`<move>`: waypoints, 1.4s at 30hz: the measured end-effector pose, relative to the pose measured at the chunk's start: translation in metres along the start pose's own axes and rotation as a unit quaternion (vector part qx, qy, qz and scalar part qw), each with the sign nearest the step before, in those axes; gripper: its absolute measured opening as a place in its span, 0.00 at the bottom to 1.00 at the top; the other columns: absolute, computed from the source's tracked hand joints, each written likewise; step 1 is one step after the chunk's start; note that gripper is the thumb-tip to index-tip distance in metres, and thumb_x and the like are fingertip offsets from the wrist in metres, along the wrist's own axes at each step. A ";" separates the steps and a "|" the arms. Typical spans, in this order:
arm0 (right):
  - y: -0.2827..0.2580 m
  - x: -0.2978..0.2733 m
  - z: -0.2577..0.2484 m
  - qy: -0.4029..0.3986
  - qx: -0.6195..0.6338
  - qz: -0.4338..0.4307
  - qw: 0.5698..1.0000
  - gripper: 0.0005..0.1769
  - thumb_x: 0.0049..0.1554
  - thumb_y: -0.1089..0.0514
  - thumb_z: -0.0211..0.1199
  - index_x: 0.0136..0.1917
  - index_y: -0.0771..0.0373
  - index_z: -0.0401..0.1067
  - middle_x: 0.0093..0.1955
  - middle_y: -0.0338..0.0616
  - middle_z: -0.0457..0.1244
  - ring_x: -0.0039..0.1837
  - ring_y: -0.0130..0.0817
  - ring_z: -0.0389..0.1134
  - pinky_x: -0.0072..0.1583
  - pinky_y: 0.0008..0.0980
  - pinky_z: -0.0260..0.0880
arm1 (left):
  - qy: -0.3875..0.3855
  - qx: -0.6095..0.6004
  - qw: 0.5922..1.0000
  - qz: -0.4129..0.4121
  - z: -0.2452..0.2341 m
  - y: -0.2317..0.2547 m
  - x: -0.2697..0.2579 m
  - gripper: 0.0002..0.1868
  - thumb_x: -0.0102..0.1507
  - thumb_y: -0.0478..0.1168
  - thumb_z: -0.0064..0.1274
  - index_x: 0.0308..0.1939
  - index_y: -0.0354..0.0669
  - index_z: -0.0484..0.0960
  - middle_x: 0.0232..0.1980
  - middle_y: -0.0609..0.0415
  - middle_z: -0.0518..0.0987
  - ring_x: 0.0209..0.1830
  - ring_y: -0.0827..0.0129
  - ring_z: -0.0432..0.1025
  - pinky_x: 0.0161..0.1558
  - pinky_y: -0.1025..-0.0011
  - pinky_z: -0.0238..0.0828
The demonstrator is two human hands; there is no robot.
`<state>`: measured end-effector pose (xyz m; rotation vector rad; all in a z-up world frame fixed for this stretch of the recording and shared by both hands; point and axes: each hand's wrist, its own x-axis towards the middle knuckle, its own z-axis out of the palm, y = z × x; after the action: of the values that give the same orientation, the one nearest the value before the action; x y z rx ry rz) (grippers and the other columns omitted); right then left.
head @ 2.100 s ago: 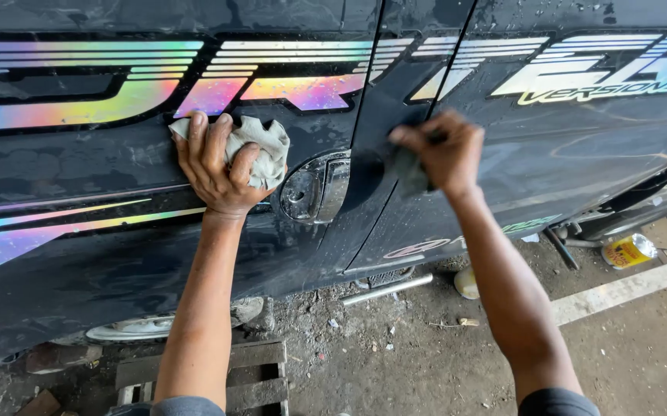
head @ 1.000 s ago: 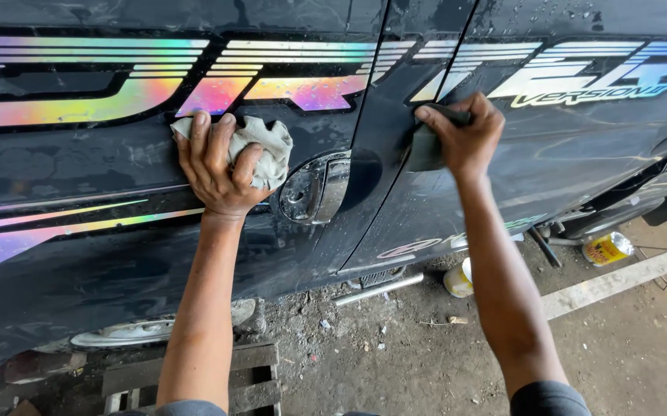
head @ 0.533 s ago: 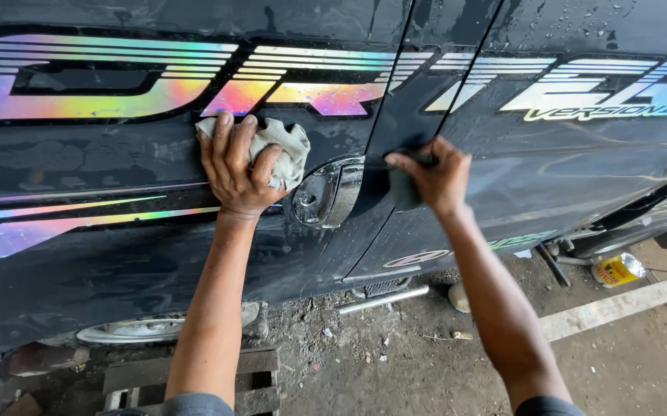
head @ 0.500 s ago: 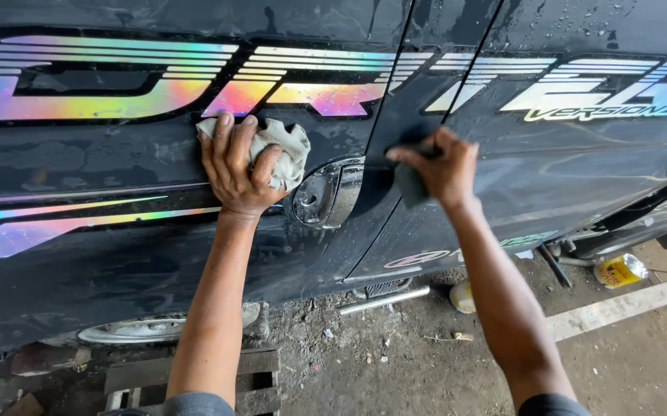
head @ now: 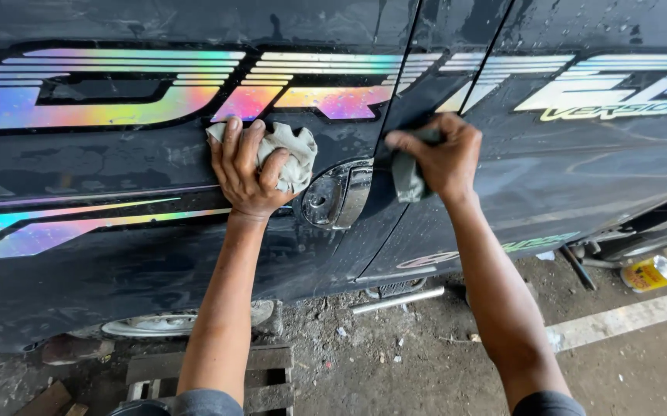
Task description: The person scrubs the side of a black car with a sponge and a cloth, focusing on the area around the door handle and a colorful decal. They repeatedly dip the cloth into a bucket of water to rinse it while cleaning the vehicle's exterior.
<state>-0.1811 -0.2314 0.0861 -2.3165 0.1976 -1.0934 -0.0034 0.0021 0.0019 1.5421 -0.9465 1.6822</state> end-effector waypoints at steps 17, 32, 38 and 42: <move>-0.034 0.028 -0.020 0.095 -0.068 -0.104 0.988 0.23 0.51 0.51 0.86 0.36 0.66 0.74 0.35 0.41 0.69 0.38 0.23 0.67 0.43 0.27 0.68 | 0.009 0.013 1.000 0.011 0.003 0.000 0.003 0.26 0.73 0.55 0.65 0.60 0.56 0.63 0.68 0.48 0.69 0.75 0.45 0.61 0.75 0.42 0.51; 0.033 -0.019 0.003 0.229 -0.070 -0.026 0.971 0.35 0.54 0.49 0.86 0.34 0.68 0.60 0.29 0.44 0.56 0.36 0.27 0.53 0.38 0.32 0.57 | 0.014 0.009 1.000 0.011 0.000 0.002 0.006 0.29 0.68 0.52 0.70 0.60 0.56 0.64 0.69 0.48 0.69 0.75 0.45 0.61 0.74 0.41 0.53; 0.037 -0.024 -0.007 0.221 -0.088 0.011 0.971 0.34 0.48 0.46 0.86 0.32 0.66 0.62 0.27 0.40 0.55 0.35 0.27 0.51 0.36 0.34 0.56 | 0.005 -0.002 1.000 0.015 -0.004 0.003 0.005 0.29 0.66 0.55 0.68 0.59 0.55 0.65 0.68 0.48 0.68 0.74 0.45 0.61 0.72 0.40 0.53; 0.074 -0.062 0.021 0.251 -0.061 0.041 0.965 0.31 0.50 0.47 0.84 0.32 0.64 0.62 0.28 0.36 0.57 0.35 0.23 0.53 0.38 0.31 0.59 | 0.005 0.007 1.000 0.015 0.001 0.003 0.005 0.29 0.68 0.54 0.68 0.60 0.56 0.64 0.69 0.48 0.67 0.75 0.45 0.60 0.73 0.41 0.53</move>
<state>-0.1988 -0.2613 -0.0060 -2.0662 0.5602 -1.6486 -0.0062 -0.0004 0.0066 1.5344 -0.9596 1.7184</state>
